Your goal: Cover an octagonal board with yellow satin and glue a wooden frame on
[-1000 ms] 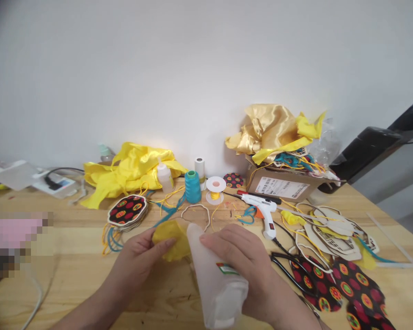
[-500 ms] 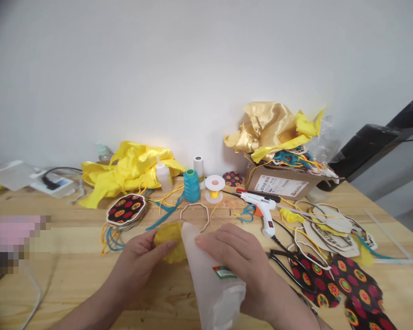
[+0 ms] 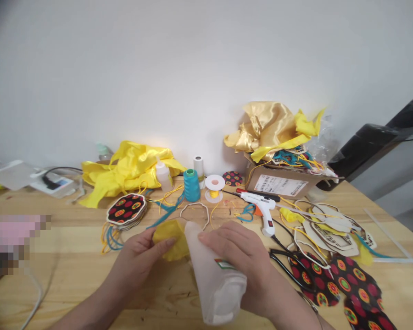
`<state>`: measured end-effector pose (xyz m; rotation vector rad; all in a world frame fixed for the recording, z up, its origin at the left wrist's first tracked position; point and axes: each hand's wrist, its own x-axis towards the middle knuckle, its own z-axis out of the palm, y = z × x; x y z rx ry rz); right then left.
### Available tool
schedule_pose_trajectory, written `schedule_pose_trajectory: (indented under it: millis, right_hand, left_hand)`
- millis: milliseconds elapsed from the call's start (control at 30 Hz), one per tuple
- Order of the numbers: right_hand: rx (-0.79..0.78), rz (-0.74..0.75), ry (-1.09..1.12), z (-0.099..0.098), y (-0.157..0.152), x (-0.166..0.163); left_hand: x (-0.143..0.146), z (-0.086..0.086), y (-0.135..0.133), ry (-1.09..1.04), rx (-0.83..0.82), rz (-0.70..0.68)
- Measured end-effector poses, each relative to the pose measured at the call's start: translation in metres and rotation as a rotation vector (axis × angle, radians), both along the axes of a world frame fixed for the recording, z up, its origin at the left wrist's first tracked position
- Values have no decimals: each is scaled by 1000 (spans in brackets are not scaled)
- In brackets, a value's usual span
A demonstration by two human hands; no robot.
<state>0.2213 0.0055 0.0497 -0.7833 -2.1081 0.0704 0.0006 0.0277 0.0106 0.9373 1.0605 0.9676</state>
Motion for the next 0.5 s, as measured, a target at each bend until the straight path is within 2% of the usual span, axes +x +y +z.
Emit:
schedule_pose_trajectory:
  millis: [267,500]
  right_hand:
    - [7,-19,10,6,1,0]
    - [9,1,27,1,2,-3]
  left_hand:
    - [0,2,3,-30,39,11]
    - [0,-2,1,-32,-8,-19]
